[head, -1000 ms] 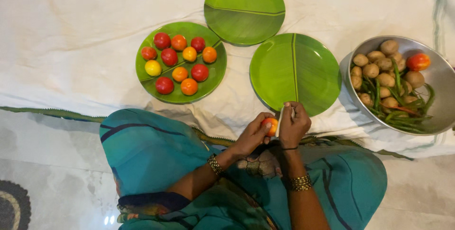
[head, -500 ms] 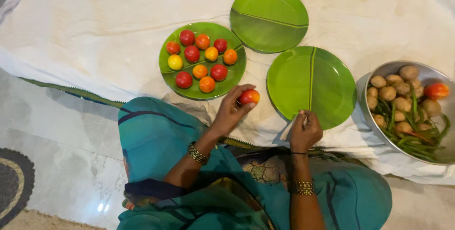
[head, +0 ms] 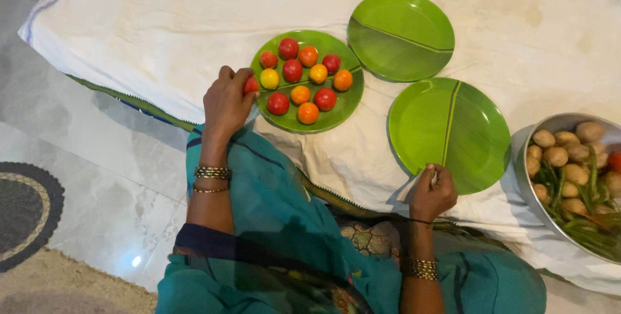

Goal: The person sits on the floor and wipes small tomatoes and other vegetables with a white cloth, placing the wiped items onto a green plate. The person repeatedly picks vegetables from a metal bowl, wipes them, and arranges them on the plate.

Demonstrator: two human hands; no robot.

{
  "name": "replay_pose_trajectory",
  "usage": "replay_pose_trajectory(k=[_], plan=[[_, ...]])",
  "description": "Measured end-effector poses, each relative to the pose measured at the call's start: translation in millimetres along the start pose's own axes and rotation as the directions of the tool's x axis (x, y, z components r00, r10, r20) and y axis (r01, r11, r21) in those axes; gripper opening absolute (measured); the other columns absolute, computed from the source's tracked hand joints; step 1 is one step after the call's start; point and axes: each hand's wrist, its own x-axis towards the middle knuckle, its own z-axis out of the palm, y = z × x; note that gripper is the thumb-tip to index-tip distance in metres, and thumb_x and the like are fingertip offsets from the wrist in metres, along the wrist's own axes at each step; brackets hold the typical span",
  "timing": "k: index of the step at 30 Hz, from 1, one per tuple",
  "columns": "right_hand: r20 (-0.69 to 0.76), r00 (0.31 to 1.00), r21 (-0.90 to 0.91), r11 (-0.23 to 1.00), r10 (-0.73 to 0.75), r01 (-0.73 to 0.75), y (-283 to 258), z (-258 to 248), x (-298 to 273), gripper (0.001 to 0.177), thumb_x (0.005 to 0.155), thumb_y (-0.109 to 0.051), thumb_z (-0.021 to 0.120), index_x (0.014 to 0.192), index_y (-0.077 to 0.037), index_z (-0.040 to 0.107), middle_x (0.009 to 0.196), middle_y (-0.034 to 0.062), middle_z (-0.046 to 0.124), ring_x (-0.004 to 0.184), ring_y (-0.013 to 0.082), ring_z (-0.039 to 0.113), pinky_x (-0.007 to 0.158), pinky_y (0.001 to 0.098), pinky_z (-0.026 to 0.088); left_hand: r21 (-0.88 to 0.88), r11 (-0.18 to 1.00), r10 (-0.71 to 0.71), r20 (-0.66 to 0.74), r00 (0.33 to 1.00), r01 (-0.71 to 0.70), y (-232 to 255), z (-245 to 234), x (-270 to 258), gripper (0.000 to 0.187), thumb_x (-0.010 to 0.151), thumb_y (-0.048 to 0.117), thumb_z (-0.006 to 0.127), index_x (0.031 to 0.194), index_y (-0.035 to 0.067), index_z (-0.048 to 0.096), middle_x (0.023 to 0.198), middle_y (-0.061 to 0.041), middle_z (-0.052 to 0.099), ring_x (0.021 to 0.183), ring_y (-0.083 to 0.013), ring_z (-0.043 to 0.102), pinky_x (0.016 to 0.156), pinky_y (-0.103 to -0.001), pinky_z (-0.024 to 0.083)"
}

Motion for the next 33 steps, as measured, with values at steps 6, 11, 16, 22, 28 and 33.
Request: replay_pose_trajectory(k=[6, 11, 16, 22, 28, 33], plan=[[0.001, 0.999, -0.014, 0.999, -0.042, 0.042, 3, 1, -1, 0.014, 0.101, -0.014, 0.071, 0.097, -0.001, 0.074, 0.085, 0.0165, 0.069, 0.071, 0.0301, 0.063, 0.063, 0.0418, 0.046, -0.070, 0.992, 0.103, 0.035, 0.994, -0.101, 4, 21, 16, 0.045, 0.082, 0.019, 0.078, 0.126, 0.016, 0.066, 0.106, -0.014, 0.059, 0.092, -0.0369, 0.064, 0.075, -0.048, 0.052], [0.004, 0.997, -0.040, 0.996, -0.076, 0.076, 3, 1, -1, 0.013, 0.101, -0.013, 0.071, 0.098, -0.001, 0.073, 0.088, 0.0174, 0.069, 0.075, 0.0328, 0.064, 0.066, 0.0435, 0.047, -0.191, 0.902, 0.410, 0.095, 0.907, -0.388, 28, 44, 39, 0.049, 0.082, 0.013, 0.076, 0.129, 0.014, 0.062, 0.115, -0.015, 0.057, 0.104, -0.0371, 0.062, 0.083, -0.046, 0.051], [0.014, 0.994, -0.080, 0.991, -0.108, 0.109, 4, 2, -2, 0.014, 0.101, -0.014, 0.071, 0.097, -0.001, 0.073, 0.088, 0.0174, 0.068, 0.076, 0.0343, 0.063, 0.067, 0.0454, 0.046, -0.338, 0.838, 0.519, 0.249, 0.818, -0.429, 62, 79, 27, 0.049, 0.082, 0.016, 0.077, 0.128, 0.016, 0.061, 0.114, -0.013, 0.056, 0.100, -0.0351, 0.062, 0.081, -0.047, 0.050], [0.015, 0.997, -0.101, 0.992, -0.071, 0.072, 8, 4, -3, 0.014, 0.100, -0.016, 0.072, 0.096, -0.003, 0.074, 0.087, 0.0163, 0.068, 0.074, 0.0339, 0.063, 0.064, 0.0451, 0.046, -0.324, 0.856, 0.461, 0.128, 0.878, -0.402, 48, 89, 48, 0.044, 0.087, 0.014, 0.076, 0.128, 0.016, 0.062, 0.113, -0.012, 0.058, 0.100, -0.0357, 0.063, 0.080, -0.047, 0.050], [0.007, 0.995, -0.126, 0.987, -0.096, 0.096, 3, 4, -4, 0.012, 0.101, -0.015, 0.072, 0.097, -0.004, 0.073, 0.088, 0.0153, 0.068, 0.077, 0.0339, 0.064, 0.067, 0.0445, 0.047, -0.246, 0.886, 0.396, -0.045, 0.917, -0.394, 22, 113, 126, 0.048, 0.081, 0.006, 0.076, 0.126, 0.015, 0.063, 0.111, -0.014, 0.058, 0.096, -0.0372, 0.061, 0.083, -0.046, 0.050], [0.004, 0.993, -0.127, 0.984, -0.122, 0.122, -3, 1, -5, 0.011, 0.102, -0.014, 0.071, 0.098, -0.003, 0.072, 0.092, 0.0155, 0.069, 0.081, 0.0347, 0.065, 0.070, 0.0437, 0.049, -0.274, 0.883, 0.367, -0.103, 0.925, -0.381, 31, 154, 137, 0.047, 0.080, 0.007, 0.076, 0.125, 0.014, 0.064, 0.108, -0.015, 0.055, 0.093, -0.0371, 0.058, 0.082, -0.047, 0.049]])
